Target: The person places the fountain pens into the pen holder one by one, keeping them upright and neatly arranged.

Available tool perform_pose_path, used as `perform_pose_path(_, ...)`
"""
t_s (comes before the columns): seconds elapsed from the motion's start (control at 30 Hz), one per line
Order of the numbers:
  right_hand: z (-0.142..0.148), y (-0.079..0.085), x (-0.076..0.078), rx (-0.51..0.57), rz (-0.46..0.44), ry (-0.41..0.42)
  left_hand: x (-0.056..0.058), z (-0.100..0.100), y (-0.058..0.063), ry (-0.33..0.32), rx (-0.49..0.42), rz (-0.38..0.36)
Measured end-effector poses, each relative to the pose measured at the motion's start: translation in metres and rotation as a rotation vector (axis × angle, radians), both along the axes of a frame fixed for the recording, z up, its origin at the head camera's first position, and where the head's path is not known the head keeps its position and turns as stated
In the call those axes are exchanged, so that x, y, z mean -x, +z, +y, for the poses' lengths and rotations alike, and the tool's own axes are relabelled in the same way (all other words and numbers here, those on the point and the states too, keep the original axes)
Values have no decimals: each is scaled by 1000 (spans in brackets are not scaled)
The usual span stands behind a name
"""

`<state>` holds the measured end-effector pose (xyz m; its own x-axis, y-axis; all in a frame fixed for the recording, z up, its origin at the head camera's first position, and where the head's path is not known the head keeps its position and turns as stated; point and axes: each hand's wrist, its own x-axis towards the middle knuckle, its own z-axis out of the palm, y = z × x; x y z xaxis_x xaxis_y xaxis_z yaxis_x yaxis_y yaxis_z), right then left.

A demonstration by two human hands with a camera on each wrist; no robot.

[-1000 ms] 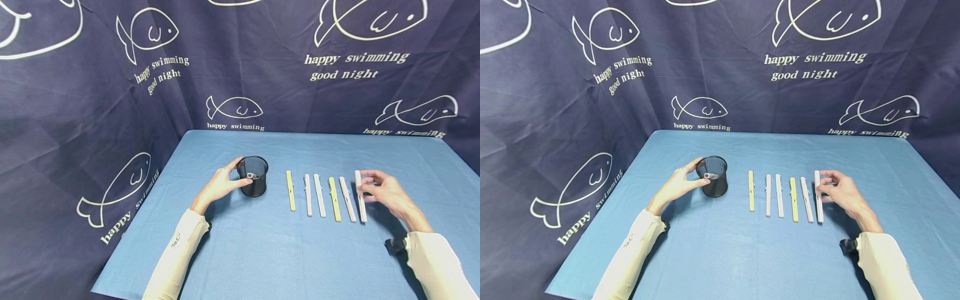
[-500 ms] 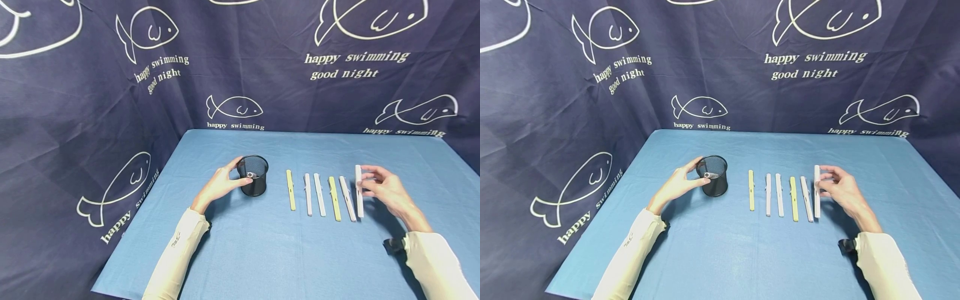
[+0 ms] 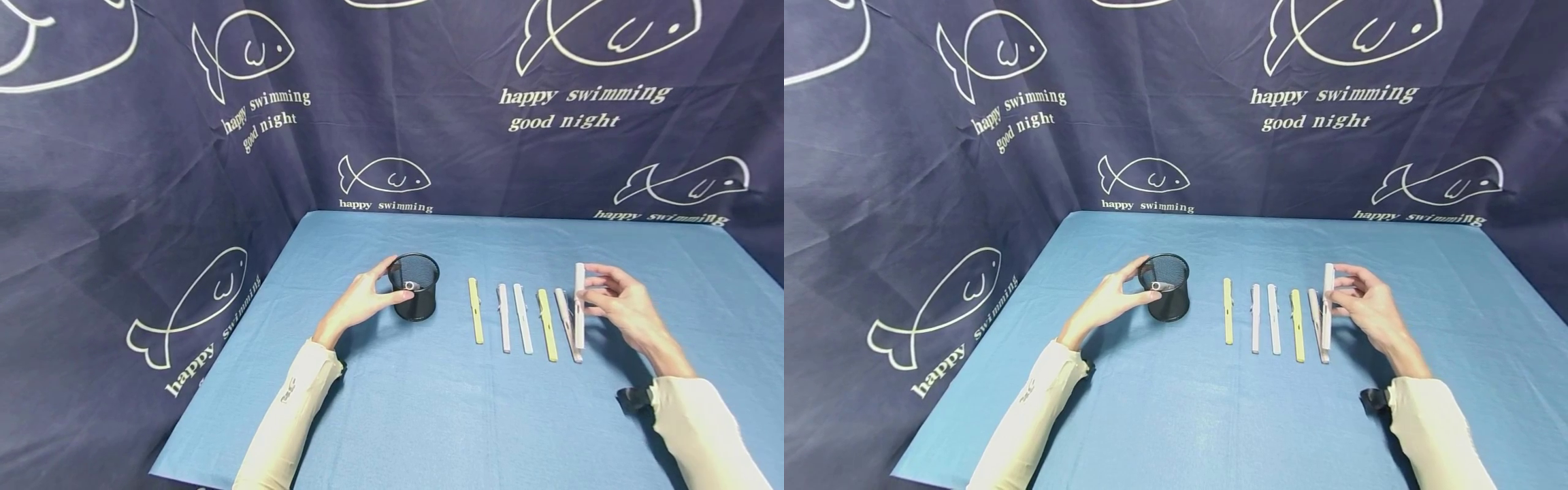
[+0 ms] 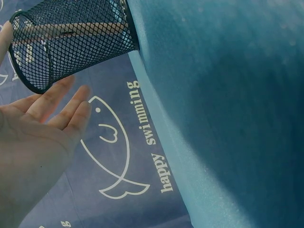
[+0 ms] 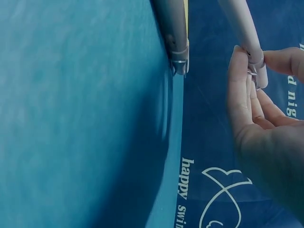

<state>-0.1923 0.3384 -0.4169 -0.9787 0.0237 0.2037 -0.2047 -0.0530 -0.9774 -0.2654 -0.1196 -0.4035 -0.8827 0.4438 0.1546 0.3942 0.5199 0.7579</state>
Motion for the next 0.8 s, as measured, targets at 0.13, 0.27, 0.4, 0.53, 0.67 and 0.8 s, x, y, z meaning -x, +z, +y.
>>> perform_pose_path(0.13, -4, 0, 1, 14, -6, -4, 0, 0, 0, -11, -6, 5)
perform_pose_path(0.27, -9, 0, 3, 36, -12, 10, 0, 1, 0, -11, -8, 6)
perform_pose_path(0.4, -13, 0, 5, 42, -10, 24, 0, 1, 0, -3, -6, 8)
perform_pose_path(0.53, -16, 0, 6, 29, -1, 23, 0, 1, 0, -1, -2, 8)
perform_pose_path(0.67, -21, 1, 7, -6, 3, 16, -1, 1, 0, -3, 4, 8)
perform_pose_path(0.8, -26, 2, 8, -33, 8, 17, -1, 1, 1, 4, 6, 4)
